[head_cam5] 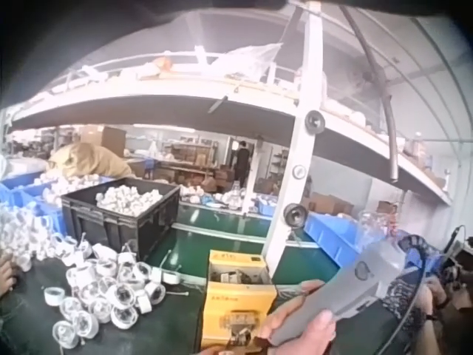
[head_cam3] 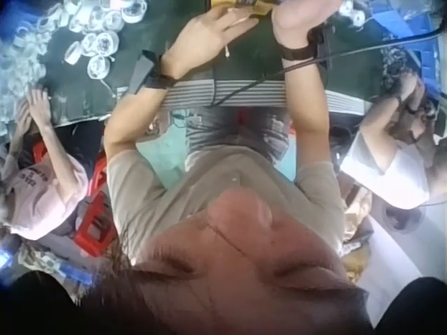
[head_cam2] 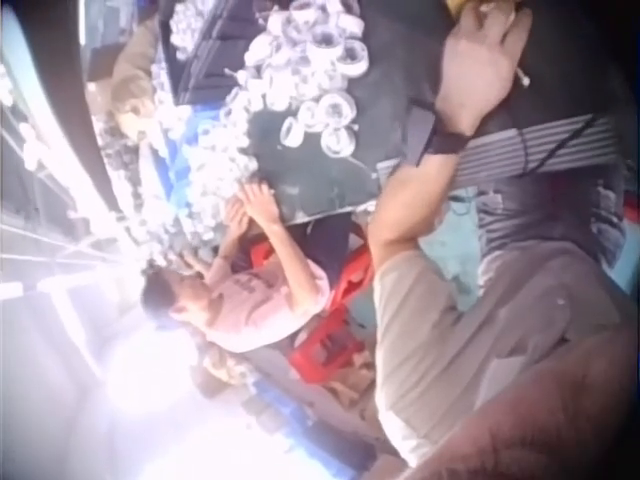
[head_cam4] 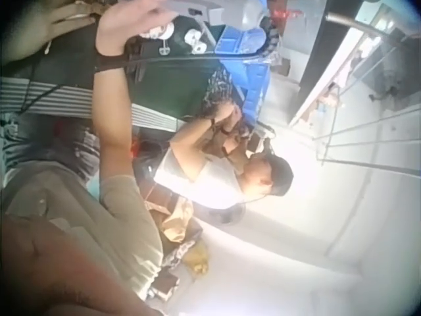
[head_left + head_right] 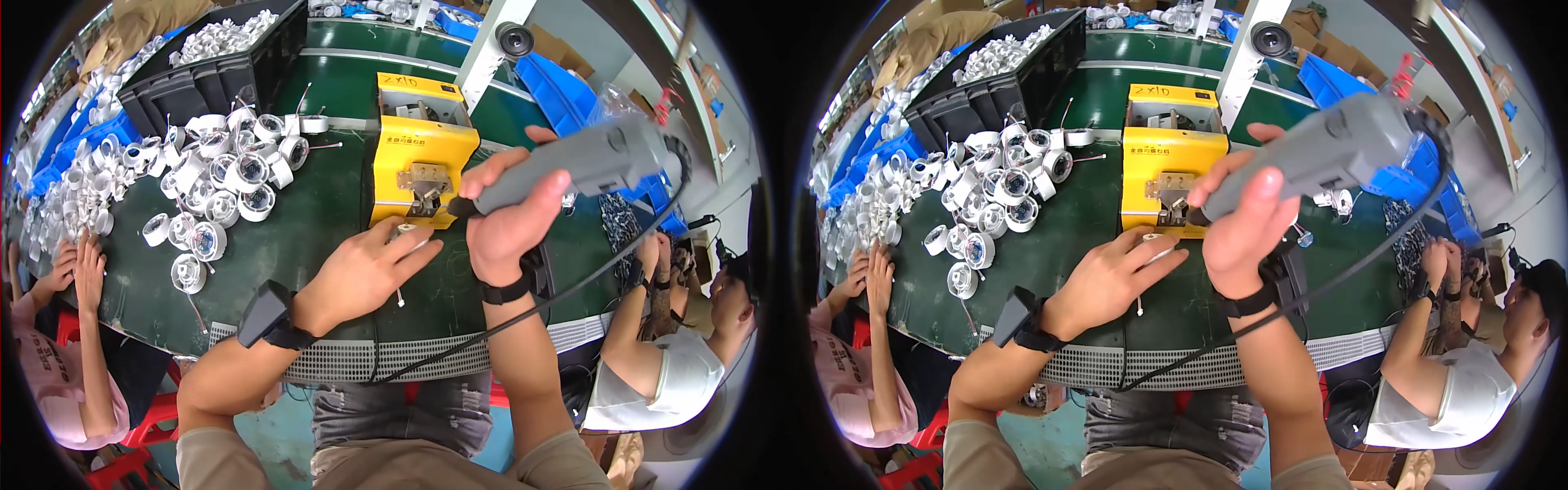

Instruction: The person assembles electronic components by hand, inserting a circuit board into a plastic housing, threading wires through the casing, and securing the assembly with a power screwdriver. This process is repeated for several units, which are then placed back onto the work surface.

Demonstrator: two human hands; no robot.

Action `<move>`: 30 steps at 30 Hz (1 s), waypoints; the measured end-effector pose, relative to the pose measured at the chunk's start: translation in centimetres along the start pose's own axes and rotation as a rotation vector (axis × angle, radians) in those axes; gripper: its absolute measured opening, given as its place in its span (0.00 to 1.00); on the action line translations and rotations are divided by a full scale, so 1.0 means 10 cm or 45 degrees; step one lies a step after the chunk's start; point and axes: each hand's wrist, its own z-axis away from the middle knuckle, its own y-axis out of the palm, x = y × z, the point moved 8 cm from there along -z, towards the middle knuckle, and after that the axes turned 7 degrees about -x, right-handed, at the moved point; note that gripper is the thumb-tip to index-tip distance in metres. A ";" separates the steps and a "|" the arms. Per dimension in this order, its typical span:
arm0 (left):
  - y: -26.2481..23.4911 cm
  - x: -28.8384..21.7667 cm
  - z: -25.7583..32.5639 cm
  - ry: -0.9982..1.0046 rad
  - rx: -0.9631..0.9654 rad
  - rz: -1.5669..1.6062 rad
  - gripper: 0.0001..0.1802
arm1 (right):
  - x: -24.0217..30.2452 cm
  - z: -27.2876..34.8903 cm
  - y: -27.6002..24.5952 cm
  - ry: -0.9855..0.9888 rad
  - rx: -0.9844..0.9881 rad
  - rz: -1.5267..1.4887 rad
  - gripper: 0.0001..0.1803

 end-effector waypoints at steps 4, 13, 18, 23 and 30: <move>0.00 0.03 0.02 -0.073 -0.048 0.139 0.27 | -0.13 -0.11 0.09 0.017 -0.034 0.038 0.33; 0.52 0.26 0.33 -1.270 0.227 1.644 0.20 | -0.30 -0.14 0.24 0.079 -0.045 0.147 0.27; 0.64 0.23 0.42 -1.531 0.366 1.856 0.20 | -0.32 -0.14 0.23 0.092 -0.037 0.149 0.26; 0.67 0.25 0.44 -1.594 0.345 1.875 0.20 | -0.33 -0.14 0.25 0.093 -0.039 0.144 0.25; 0.66 0.30 0.43 -1.638 0.192 1.864 0.19 | -0.34 -0.15 0.24 0.138 -0.021 0.165 0.25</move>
